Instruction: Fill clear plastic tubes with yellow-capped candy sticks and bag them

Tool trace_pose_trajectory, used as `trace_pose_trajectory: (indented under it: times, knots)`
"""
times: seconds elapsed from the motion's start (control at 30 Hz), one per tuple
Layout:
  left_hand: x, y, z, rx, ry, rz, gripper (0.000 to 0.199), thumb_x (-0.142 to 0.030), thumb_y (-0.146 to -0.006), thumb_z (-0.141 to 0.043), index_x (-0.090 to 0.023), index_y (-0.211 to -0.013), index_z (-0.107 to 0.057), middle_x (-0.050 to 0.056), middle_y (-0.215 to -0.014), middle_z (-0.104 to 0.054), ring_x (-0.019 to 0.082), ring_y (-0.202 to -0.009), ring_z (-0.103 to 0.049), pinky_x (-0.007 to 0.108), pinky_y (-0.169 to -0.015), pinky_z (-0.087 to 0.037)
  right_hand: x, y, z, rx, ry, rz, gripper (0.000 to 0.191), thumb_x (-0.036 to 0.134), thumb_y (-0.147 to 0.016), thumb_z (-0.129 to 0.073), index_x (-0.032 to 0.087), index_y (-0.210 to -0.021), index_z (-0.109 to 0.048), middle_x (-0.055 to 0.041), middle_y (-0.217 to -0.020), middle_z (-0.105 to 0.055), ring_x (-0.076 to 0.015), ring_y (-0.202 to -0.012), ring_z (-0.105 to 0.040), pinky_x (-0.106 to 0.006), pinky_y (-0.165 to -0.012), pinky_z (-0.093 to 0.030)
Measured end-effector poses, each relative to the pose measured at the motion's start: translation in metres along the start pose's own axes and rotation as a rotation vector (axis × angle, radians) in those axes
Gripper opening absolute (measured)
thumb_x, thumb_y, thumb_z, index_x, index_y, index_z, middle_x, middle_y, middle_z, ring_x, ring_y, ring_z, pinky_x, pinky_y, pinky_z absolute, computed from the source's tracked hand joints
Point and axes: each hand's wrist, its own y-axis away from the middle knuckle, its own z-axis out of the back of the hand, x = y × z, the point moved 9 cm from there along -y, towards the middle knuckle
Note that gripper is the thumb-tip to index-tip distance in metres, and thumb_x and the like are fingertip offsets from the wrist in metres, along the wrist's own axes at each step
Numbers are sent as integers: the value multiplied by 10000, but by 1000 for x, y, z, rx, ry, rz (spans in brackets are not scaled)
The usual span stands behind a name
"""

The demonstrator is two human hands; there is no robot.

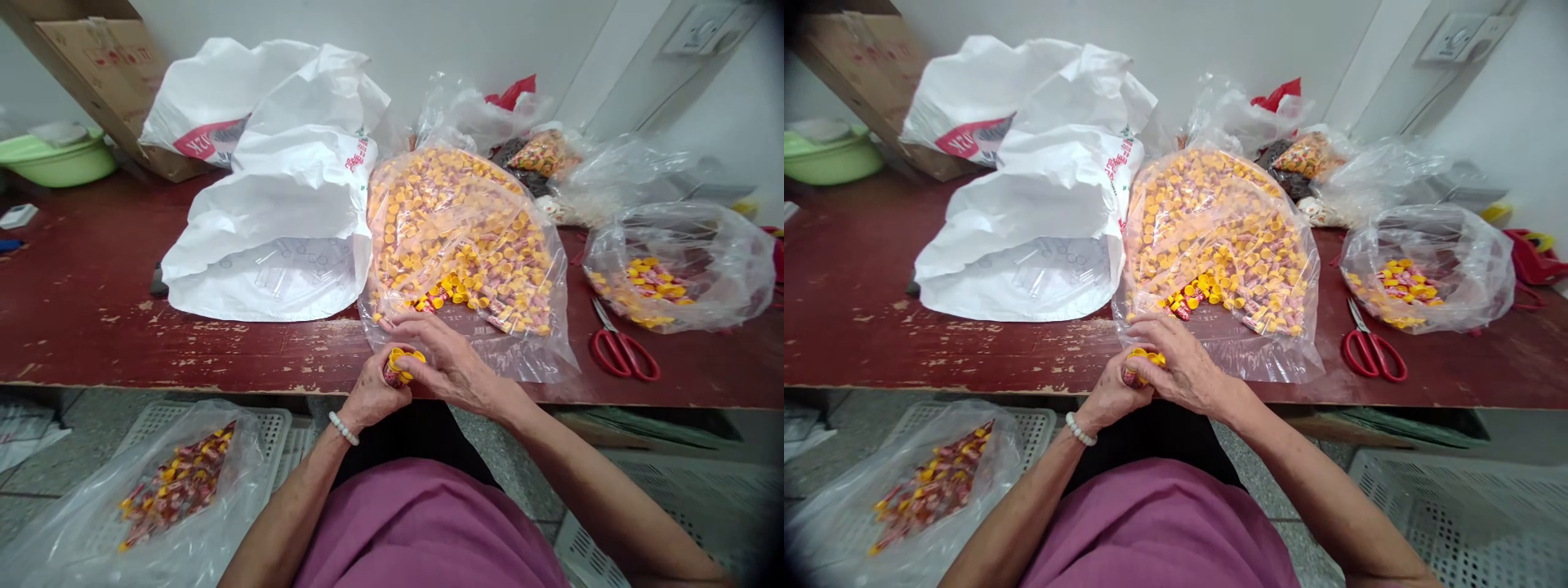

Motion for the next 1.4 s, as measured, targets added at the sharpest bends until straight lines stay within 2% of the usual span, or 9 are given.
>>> trace_pose_trajectory:
  times: [0.1, 0.33, 0.47, 0.57, 0.73, 0.83, 1.03, 1.27, 1.4]
  knots:
    - [4, 2, 1, -2, 81, 38, 487, 5, -531, -556, -130, -999, -563, -8, -835, -587, 103, -688, -513, 208, -635, -424, -3, 7, 5, -82, 45, -50, 181, 223, -887, -478, 201, -1046, -562, -101, -1162, -518, -198, -1135, -472, -398, -972, -395]
    - [17, 9, 0, -6, 264, 198, 362, -118, -565, -662, -131, -917, -583, -17, -739, -577, 90, -582, -478, 194, -480, -423, -1, 14, -25, 94, 161, -19, 305, 316, -842, -541, 217, -1130, -563, -113, -1333, -418, -242, -1232, -398, -438, -1009, -348]
    - [21, 12, 3, -44, 461, 247, 389, -100, -533, -678, -135, -911, -592, -12, -727, -589, 97, -589, -506, 204, -507, -441, 3, 13, -23, 24, 209, 5, 694, 475, -790, -591, 179, -1366, -342, -163, -1439, -293, -278, -1316, -301, -457, -1038, -313]
    - [20, 15, -2, 1, 572, 286, 337, -36, -492, -640, -123, -815, -608, -5, -691, -587, 120, -622, -532, 235, -568, -452, 7, 18, -46, 104, 277, 90, 984, 603, -666, -657, 164, -1426, -213, -177, -1416, -353, -316, -1293, -328, -497, -1028, -300]
    - [22, 27, -15, -1, 786, 374, 271, 9, -437, -521, -128, -665, -570, -48, -555, -484, 88, -533, -450, 210, -499, -359, 12, 27, -69, 42, 346, 211, 881, 341, -713, -665, 145, -1424, -184, -178, -1307, -484, -290, -1174, -463, -440, -936, -394]
    - [24, 35, -16, -14, 869, 400, 215, 0, -409, -541, -128, -579, -516, -36, -573, -497, 86, -538, -442, 201, -468, -322, 15, 26, -77, 49, 401, 254, 825, 326, -713, -648, 160, -1406, -234, -176, -1225, -541, -308, -1052, -531, -448, -849, -430]
    - [40, 55, 21, -129, 1032, 373, 206, -29, -393, -609, -122, -560, -534, -22, -586, -522, 101, -562, -480, 222, -503, -367, 32, 2, -110, 103, 372, 346, 758, 414, -707, -671, 201, -1351, -332, -145, -1094, -596, -295, -899, -562, -423, -753, -446]
    - [84, 115, 82, -401, 1163, 418, 236, -24, -406, -618, -125, -617, -585, -14, -589, -569, 102, -535, -521, 232, -542, -405, 56, -17, -189, 273, 369, 365, 847, 485, -711, -654, 170, -1393, -262, -192, -1286, -490, -364, -1081, -491, -504, -837, -406]
    - [108, 147, 101, -484, 1215, 442, 272, -104, -447, -665, -123, -717, -641, 25, -651, -632, 135, -593, -580, 250, -588, -445, 52, -12, -227, 340, 279, 419, 790, 476, -790, -585, 142, -1411, -227, -197, -1192, -534, -338, -1059, -523, -479, -820, -458]
